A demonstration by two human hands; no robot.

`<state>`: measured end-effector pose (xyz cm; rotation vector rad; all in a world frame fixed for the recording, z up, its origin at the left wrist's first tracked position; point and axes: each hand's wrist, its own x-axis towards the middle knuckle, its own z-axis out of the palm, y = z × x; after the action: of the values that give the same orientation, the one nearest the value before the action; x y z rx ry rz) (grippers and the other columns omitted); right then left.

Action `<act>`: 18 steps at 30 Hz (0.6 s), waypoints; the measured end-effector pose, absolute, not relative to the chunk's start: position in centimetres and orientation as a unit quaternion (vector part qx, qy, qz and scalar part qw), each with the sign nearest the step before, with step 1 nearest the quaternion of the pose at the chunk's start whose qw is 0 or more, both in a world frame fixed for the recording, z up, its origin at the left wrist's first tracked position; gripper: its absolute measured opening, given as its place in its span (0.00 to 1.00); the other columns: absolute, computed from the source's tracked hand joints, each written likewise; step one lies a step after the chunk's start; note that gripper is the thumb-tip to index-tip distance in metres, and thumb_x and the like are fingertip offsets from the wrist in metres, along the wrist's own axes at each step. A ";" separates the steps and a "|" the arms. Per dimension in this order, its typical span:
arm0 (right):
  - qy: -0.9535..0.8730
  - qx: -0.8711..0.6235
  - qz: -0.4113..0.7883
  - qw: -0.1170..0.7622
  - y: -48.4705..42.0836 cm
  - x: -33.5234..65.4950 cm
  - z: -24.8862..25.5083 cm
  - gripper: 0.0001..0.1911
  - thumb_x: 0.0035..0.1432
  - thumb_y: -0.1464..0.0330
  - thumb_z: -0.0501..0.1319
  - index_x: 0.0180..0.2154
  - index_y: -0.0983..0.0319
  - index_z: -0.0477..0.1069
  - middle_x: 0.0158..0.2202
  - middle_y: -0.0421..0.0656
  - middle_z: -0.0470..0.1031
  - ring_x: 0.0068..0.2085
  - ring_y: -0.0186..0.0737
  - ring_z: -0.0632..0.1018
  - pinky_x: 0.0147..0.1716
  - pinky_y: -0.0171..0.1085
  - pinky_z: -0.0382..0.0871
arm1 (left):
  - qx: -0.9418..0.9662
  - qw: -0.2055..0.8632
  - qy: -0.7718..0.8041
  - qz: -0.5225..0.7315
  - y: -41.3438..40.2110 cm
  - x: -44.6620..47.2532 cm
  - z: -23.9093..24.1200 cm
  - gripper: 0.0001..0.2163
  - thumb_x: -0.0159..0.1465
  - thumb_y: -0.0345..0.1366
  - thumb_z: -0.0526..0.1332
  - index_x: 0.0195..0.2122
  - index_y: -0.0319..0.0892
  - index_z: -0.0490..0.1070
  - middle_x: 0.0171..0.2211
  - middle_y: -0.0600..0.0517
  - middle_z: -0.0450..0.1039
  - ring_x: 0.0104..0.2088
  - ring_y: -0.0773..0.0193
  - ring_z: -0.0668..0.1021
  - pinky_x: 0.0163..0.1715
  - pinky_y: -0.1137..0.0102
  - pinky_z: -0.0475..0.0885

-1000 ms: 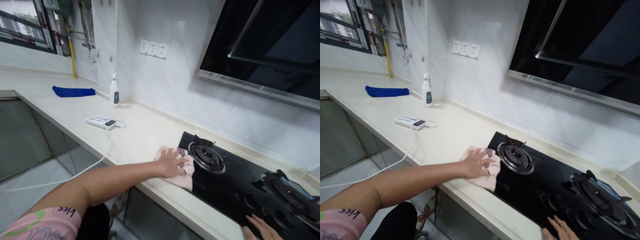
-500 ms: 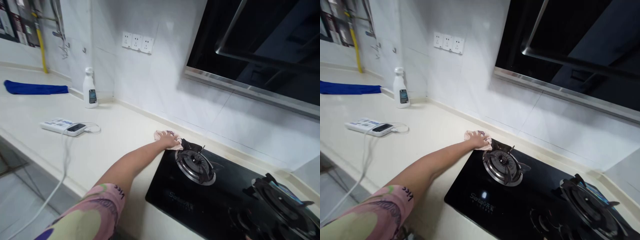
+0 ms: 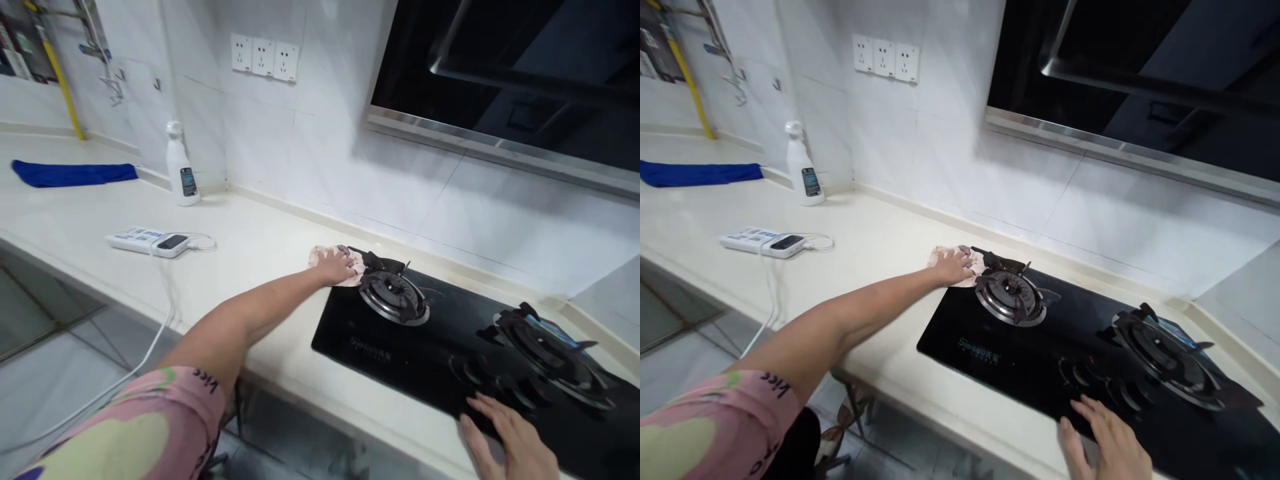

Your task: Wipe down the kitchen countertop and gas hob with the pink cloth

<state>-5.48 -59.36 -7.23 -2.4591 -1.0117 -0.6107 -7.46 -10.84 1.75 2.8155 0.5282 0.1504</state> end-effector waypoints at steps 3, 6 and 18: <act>-0.342 -0.883 -0.229 0.225 -57.8 -7.6 -6.2 0.31 0.66 0.42 0.54 0.49 0.59 0.80 0.56 0.52 0.81 0.57 0.62 0.79 0.59 0.61 0.71 | 0.975 0.130 0.173 0.053 -13.2 -12.7 1.5 0.30 0.73 0.57 0.51 0.74 0.59 0.61 0.79 0.49 0.52 0.77 0.32 0.50 0.71 0.31 0.44; -0.330 -0.890 -0.210 0.234 -57.0 -8.6 -5.6 0.33 0.66 0.41 0.53 0.51 0.59 0.79 0.58 0.52 0.79 0.59 0.63 0.76 0.60 0.62 0.68 | 0.977 0.129 0.162 0.048 -16.3 -17.4 1.6 0.32 0.73 0.58 0.52 0.76 0.54 0.59 0.79 0.46 0.51 0.77 0.31 0.49 0.72 0.31 0.43; -0.305 -0.783 -0.268 0.472 -55.0 -8.6 -4.6 0.30 0.65 0.42 0.57 0.47 0.60 0.77 0.53 0.53 0.76 0.58 0.55 0.74 0.65 0.57 0.63 | 0.993 0.099 0.030 0.065 -26.5 -23.5 1.1 0.34 0.72 0.57 0.51 0.76 0.51 0.59 0.79 0.44 0.52 0.77 0.28 0.48 0.72 0.31 0.42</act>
<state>-8.63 -54.99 -4.60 -1.9162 -0.7475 -0.6558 -23.51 -26.51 1.13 2.9359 0.0891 0.1919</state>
